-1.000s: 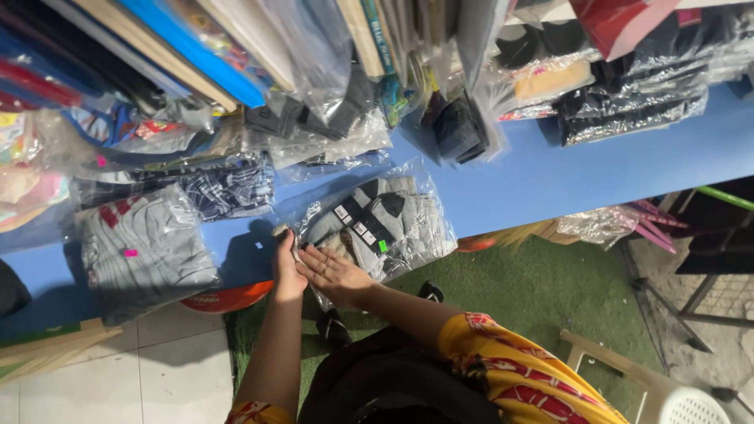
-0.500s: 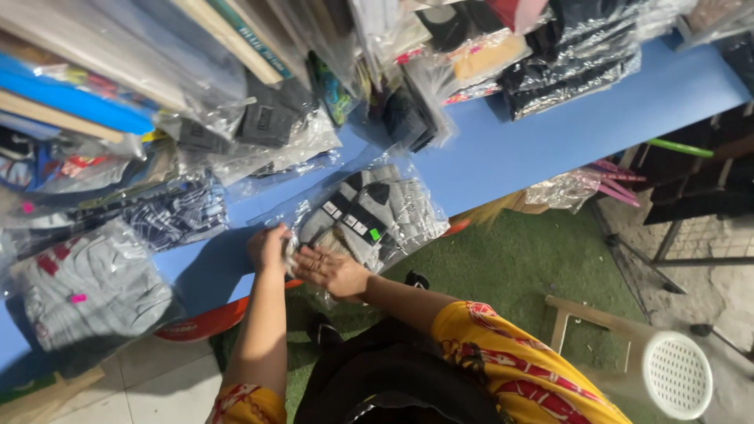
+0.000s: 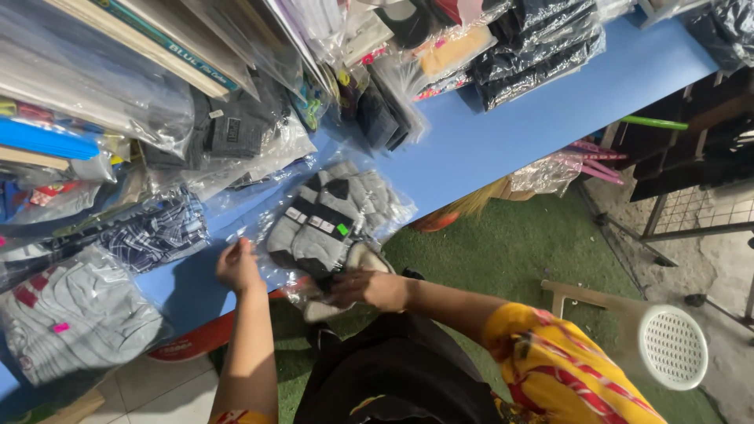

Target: The person is wiping down plastic-packaged retail items, such as socks and clothing, with a cloth to remove dust.

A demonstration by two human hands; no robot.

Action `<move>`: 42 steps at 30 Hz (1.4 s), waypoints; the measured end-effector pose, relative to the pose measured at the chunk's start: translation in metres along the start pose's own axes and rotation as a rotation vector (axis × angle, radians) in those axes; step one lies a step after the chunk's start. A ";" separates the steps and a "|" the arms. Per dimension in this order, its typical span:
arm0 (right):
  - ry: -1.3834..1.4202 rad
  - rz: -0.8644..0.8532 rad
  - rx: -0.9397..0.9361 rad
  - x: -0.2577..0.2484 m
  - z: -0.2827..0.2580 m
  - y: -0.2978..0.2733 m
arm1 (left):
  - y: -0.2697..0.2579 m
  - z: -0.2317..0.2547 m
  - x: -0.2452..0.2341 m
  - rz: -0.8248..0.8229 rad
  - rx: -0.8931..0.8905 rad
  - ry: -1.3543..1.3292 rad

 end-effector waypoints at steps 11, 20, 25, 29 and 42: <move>-0.065 0.523 0.529 -0.064 0.005 0.098 | -0.186 0.094 0.006 -0.649 0.965 1.080; -0.318 0.435 0.805 -0.070 0.090 0.037 | -0.188 0.063 0.016 -0.446 1.073 1.621; -0.307 0.692 0.865 -0.071 0.112 -0.009 | -0.194 0.082 0.019 -0.434 1.141 1.558; -0.135 0.924 1.087 -0.073 0.121 -0.057 | -0.197 0.126 0.020 -0.666 0.970 1.360; 1.056 1.660 0.402 -0.269 0.037 -0.046 | -0.092 0.243 0.012 -0.981 -0.277 0.471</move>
Point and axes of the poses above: each hand's wrist, its own y-axis towards the middle knuckle, its own x-axis out of the palm, z = x × y, the point moved 5 cm from there along y, towards the middle knuckle, and after that the axes turned 2 degrees about y, right-handed, at the moved point
